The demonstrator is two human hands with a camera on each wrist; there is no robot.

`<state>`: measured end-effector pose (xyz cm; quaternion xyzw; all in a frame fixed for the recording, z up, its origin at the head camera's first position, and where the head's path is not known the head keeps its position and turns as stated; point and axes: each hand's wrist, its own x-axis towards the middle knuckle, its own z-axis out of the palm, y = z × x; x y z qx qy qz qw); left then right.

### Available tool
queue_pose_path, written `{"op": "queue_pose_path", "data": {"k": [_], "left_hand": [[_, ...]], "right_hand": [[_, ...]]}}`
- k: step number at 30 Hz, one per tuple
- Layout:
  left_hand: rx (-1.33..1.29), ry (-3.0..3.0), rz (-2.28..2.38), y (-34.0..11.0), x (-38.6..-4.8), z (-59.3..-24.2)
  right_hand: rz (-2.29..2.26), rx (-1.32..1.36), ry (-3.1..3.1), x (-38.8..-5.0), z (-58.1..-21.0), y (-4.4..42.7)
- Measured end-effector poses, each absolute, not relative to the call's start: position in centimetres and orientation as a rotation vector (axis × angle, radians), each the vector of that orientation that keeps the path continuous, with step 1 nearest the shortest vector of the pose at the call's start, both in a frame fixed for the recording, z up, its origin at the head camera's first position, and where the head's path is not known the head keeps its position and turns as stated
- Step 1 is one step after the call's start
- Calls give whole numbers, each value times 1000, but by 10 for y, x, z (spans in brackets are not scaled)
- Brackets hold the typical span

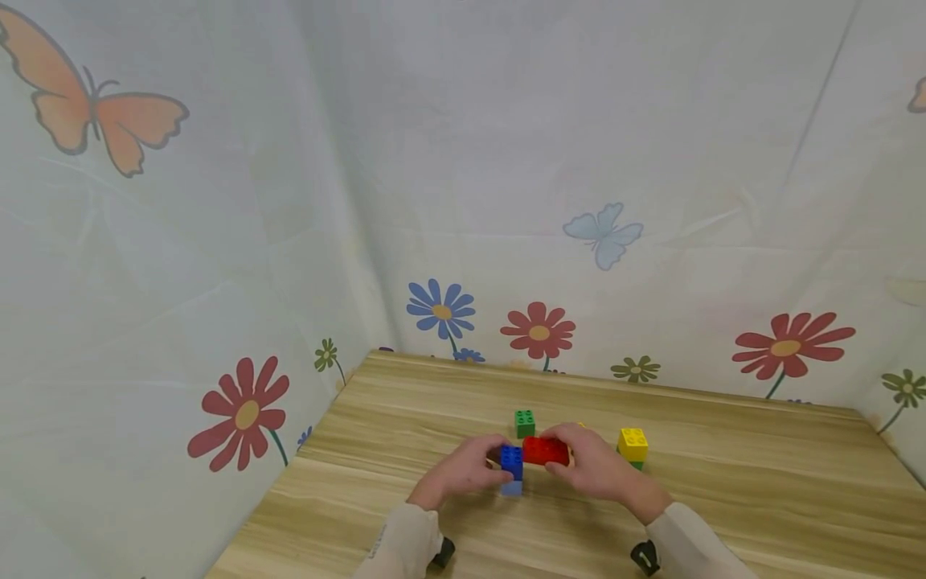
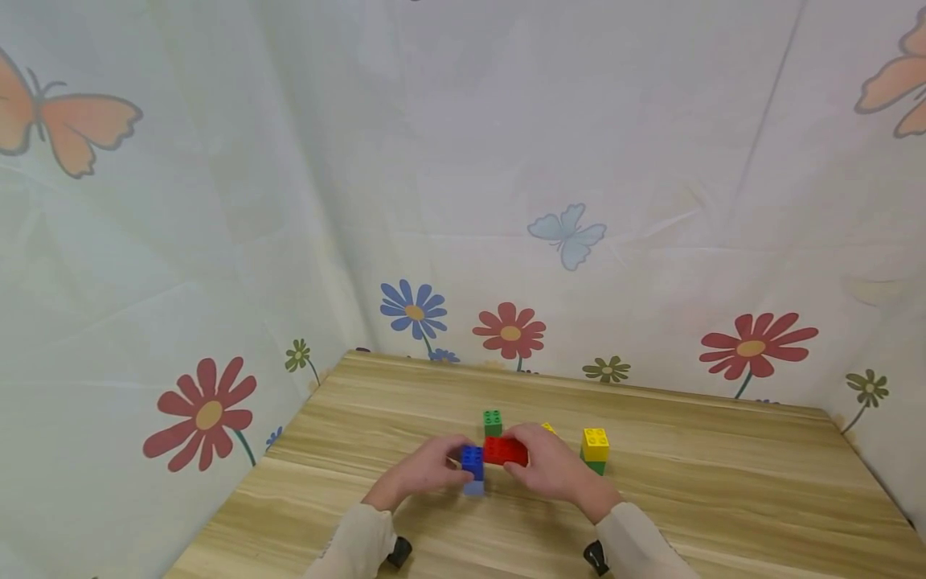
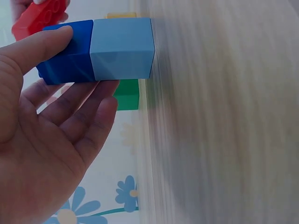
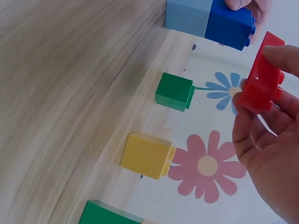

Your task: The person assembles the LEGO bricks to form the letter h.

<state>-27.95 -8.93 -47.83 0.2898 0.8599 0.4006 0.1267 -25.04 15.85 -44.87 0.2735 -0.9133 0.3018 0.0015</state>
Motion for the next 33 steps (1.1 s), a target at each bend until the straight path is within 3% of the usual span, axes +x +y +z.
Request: {"op": "queue_pose_path", "data": {"k": [33], "left_hand": [[913,2431,1190,-66,-279,-479]], "right_hand": [[909,976,-2843,-250,-451,153]]}}
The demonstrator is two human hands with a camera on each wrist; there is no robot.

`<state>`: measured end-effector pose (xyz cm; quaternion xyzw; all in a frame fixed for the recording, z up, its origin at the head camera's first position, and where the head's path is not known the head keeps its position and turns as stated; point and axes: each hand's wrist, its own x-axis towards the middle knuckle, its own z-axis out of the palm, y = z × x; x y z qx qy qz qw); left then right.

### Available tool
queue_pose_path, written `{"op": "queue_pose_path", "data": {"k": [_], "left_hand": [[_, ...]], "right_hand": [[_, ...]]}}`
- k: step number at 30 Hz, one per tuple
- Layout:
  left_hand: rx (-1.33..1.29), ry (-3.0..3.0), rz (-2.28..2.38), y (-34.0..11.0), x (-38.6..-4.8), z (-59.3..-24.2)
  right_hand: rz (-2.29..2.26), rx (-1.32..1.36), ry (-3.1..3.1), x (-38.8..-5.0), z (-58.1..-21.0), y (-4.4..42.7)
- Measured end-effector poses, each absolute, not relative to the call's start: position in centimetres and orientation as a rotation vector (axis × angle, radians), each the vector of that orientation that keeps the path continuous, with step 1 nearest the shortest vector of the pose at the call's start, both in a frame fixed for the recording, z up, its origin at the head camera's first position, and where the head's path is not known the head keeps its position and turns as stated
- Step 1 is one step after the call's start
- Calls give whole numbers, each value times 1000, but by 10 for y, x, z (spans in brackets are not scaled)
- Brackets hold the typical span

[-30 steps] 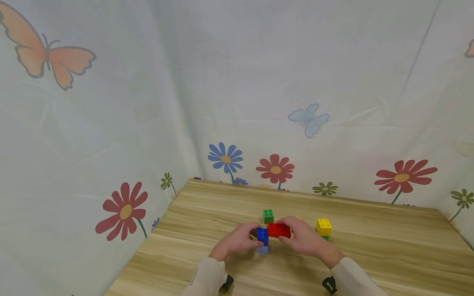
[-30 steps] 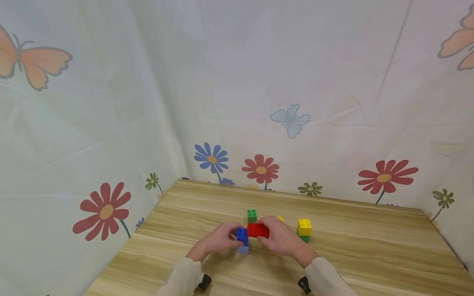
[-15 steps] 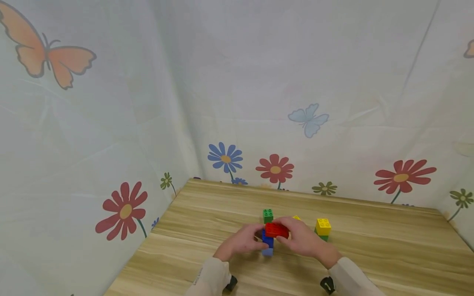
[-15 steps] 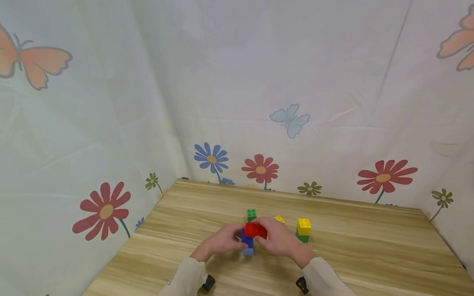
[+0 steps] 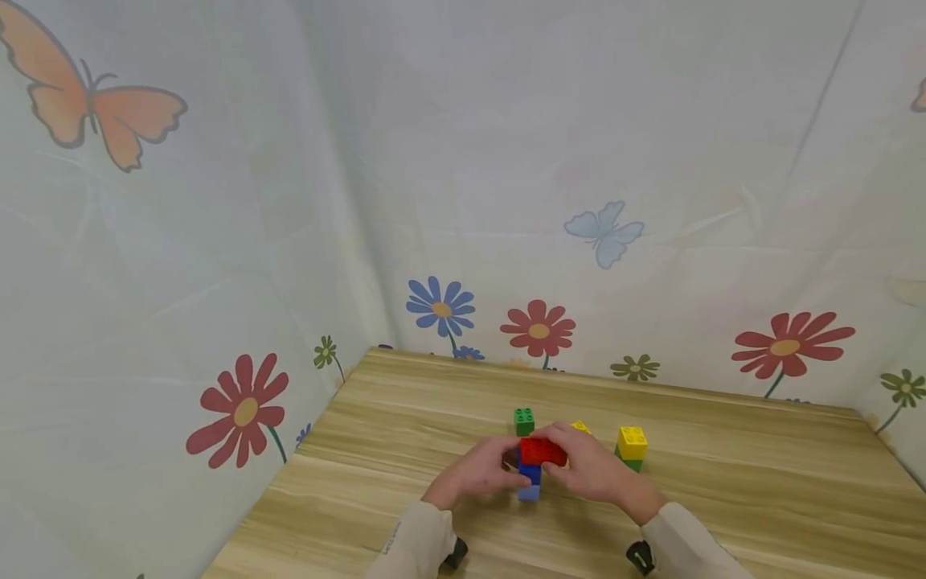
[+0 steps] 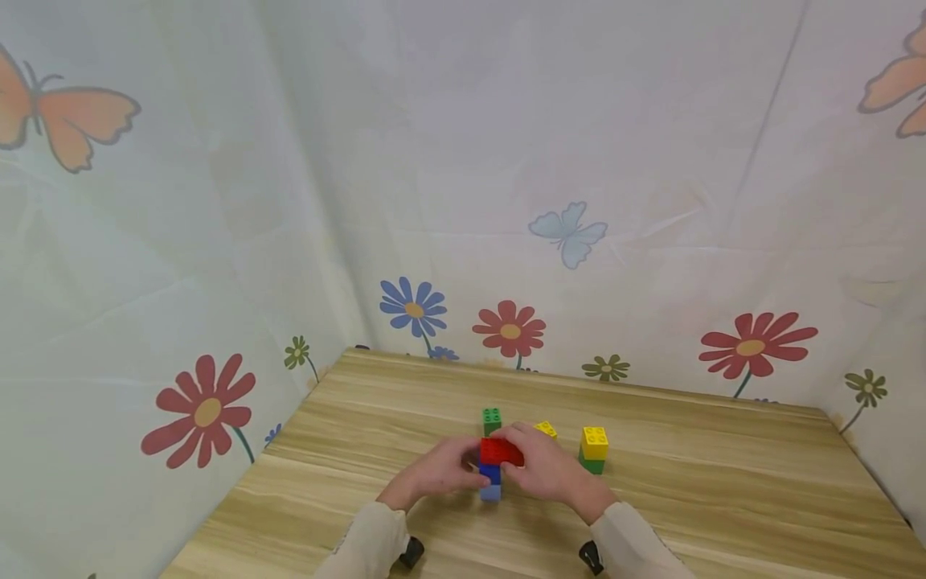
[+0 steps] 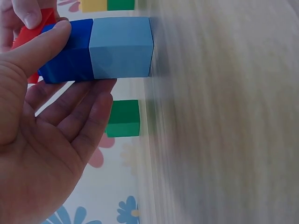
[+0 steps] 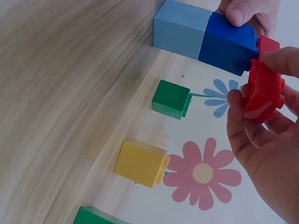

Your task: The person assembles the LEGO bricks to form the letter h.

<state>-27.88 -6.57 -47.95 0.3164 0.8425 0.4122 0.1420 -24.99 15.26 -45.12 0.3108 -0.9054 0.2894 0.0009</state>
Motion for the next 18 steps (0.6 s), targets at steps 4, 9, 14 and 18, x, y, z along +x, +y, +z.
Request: {"op": "queue_pose_path", "data": {"k": [4,9,14,18], "left_hand": [[904,2426,1199,-65,-279,-480],[893,2448,1195,-64,-280,-482],[886,2478,1187,-61,-279,-484],[884,2484,1190,-60,-279,-486]], "right_hand": [[906,973,-2858,-250,-451,152],[881,973,-2879,-250,-451,152],[880,954,-2887,-250,-450,151],[854,943,-2883,-249,-450,150]]}}
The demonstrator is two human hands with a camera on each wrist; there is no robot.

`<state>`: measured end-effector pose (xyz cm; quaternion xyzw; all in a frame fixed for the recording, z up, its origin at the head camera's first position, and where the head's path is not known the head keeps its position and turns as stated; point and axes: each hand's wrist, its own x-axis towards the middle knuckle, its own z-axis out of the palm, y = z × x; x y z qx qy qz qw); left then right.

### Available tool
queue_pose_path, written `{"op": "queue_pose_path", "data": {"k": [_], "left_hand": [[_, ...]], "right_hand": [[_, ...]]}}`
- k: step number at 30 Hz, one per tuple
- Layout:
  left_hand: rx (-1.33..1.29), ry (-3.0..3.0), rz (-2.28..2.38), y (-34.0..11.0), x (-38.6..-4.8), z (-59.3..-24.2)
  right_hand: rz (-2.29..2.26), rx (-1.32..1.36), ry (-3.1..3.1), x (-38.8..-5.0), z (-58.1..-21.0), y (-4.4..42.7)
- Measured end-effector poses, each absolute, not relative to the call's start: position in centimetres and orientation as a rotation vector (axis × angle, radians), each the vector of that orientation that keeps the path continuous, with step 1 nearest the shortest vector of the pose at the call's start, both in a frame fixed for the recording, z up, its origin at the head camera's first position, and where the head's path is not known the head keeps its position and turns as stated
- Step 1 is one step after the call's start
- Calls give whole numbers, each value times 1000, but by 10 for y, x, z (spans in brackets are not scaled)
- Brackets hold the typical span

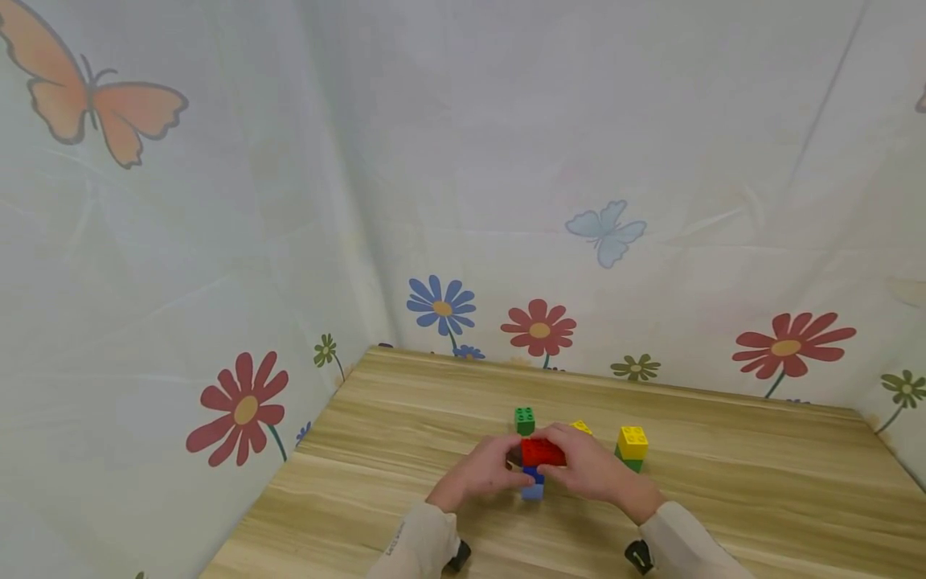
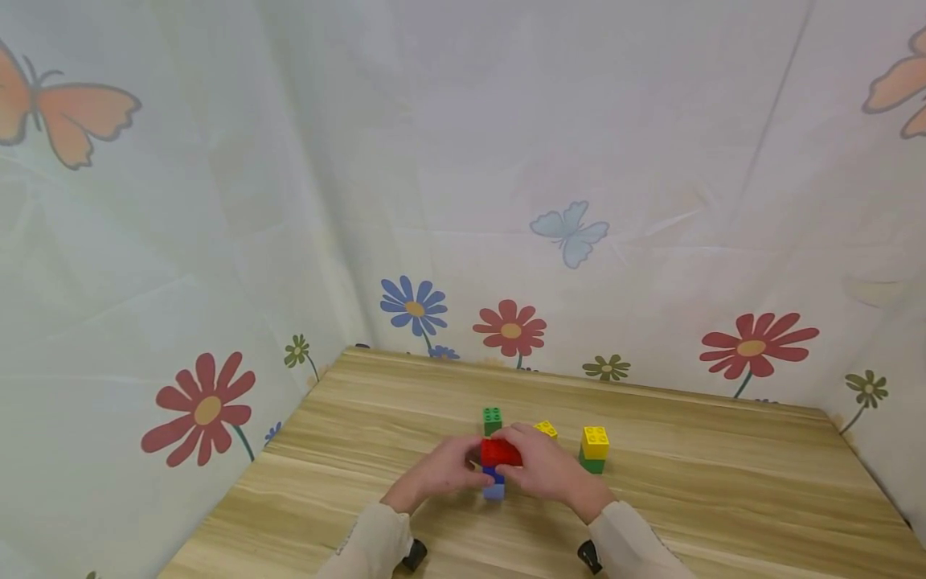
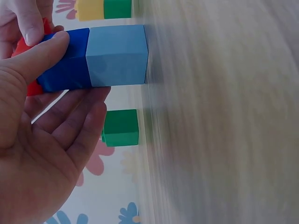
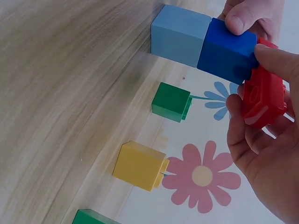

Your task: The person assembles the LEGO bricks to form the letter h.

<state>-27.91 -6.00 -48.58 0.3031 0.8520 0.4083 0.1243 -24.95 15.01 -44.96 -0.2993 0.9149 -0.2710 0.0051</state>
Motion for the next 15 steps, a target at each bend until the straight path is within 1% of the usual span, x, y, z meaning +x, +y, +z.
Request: {"op": "queue_pose_path", "data": {"k": [15], "left_hand": [[860,2469,1302,-61,-276,-482]], "right_hand": [[-824,-961,2905,-254,-451,153]]}}
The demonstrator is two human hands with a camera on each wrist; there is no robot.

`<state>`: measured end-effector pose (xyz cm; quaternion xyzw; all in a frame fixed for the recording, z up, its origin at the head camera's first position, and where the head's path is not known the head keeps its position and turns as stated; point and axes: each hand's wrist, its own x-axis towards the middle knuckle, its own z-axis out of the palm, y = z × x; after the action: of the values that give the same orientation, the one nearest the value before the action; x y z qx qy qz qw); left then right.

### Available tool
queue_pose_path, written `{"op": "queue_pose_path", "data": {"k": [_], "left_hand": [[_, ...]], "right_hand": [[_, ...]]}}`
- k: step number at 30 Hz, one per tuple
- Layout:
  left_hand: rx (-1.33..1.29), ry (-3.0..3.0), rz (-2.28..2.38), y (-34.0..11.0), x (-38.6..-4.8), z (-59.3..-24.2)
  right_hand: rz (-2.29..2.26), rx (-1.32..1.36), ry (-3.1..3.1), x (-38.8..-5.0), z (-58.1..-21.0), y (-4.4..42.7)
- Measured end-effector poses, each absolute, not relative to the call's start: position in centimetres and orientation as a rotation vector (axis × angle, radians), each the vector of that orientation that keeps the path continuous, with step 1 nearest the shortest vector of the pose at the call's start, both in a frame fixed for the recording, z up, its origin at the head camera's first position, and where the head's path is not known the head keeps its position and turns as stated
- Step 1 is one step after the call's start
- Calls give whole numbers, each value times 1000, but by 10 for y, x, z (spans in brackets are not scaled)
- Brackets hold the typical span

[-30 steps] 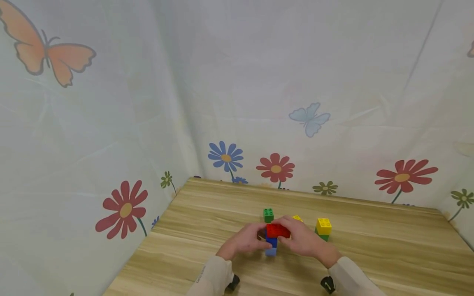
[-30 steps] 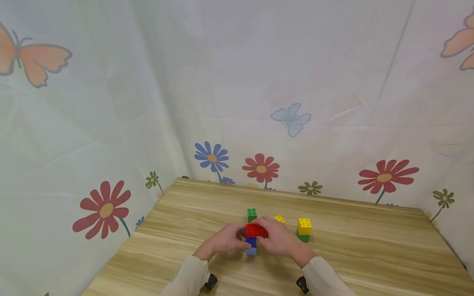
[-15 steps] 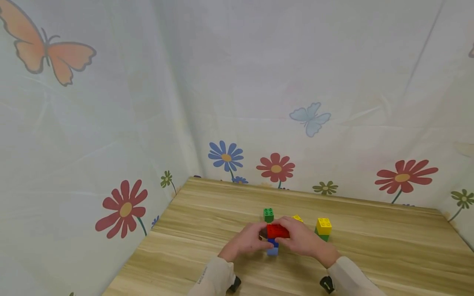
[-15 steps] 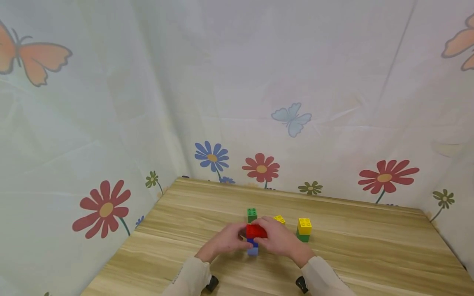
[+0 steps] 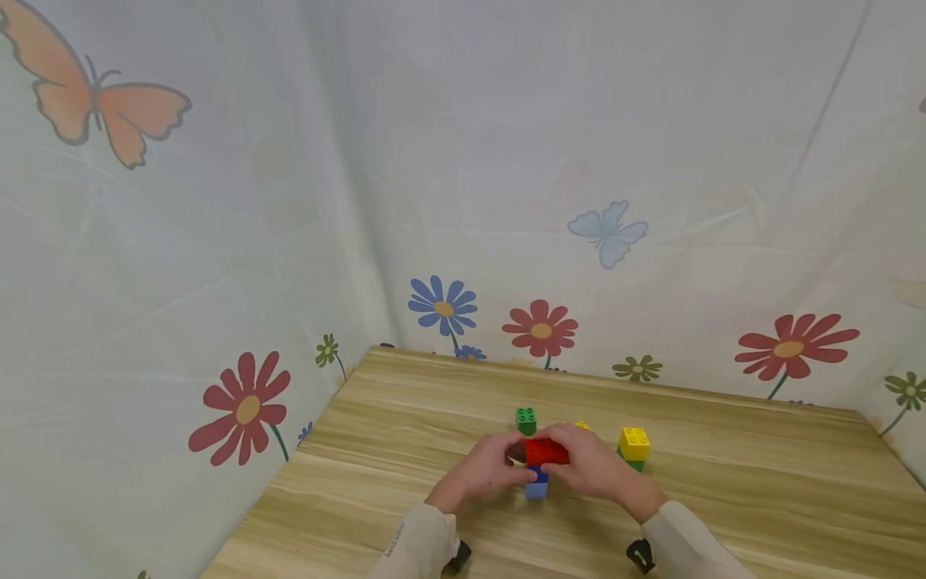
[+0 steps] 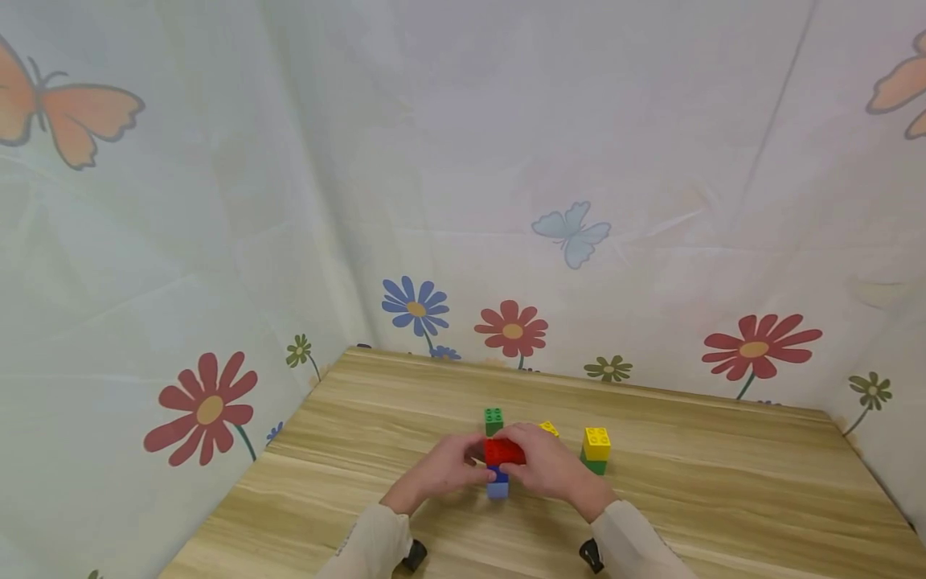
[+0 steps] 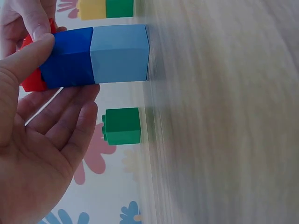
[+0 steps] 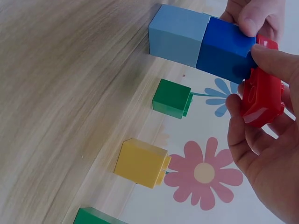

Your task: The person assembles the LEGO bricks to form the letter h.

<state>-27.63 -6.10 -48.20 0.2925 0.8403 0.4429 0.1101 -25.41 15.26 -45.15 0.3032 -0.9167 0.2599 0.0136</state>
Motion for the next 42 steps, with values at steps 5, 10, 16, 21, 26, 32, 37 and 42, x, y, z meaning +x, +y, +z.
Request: {"op": "queue_pose_path", "data": {"k": [5,10,16,21,26,32,37,42], "left_hand": [[854,2477,1299,-61,-275,-482],[846,2498,1289,-60,-274,-480],[852,2519,1270,-59,-274,-482],[855,2519,1266,-59,-275,-482],[856,2515,1264,-59,-275,-483],[847,2507,1266,-60,-274,-482],[831,2505,1264,-60,-274,-481],[840,2497,1273,-60,-274,-481]], "right_hand": [[789,943,-2842,-254,-453,153],[785,943,-2838,-252,-450,152],[794,943,-2850,-250,-447,152],[787,962,-2849,-251,-448,152],[792,972,-2846,-253,-451,154],[824,938,-2877,-255,-450,155],[910,920,-2921,-257,-448,155],[920,932,-2925,-258,-446,156]]}}
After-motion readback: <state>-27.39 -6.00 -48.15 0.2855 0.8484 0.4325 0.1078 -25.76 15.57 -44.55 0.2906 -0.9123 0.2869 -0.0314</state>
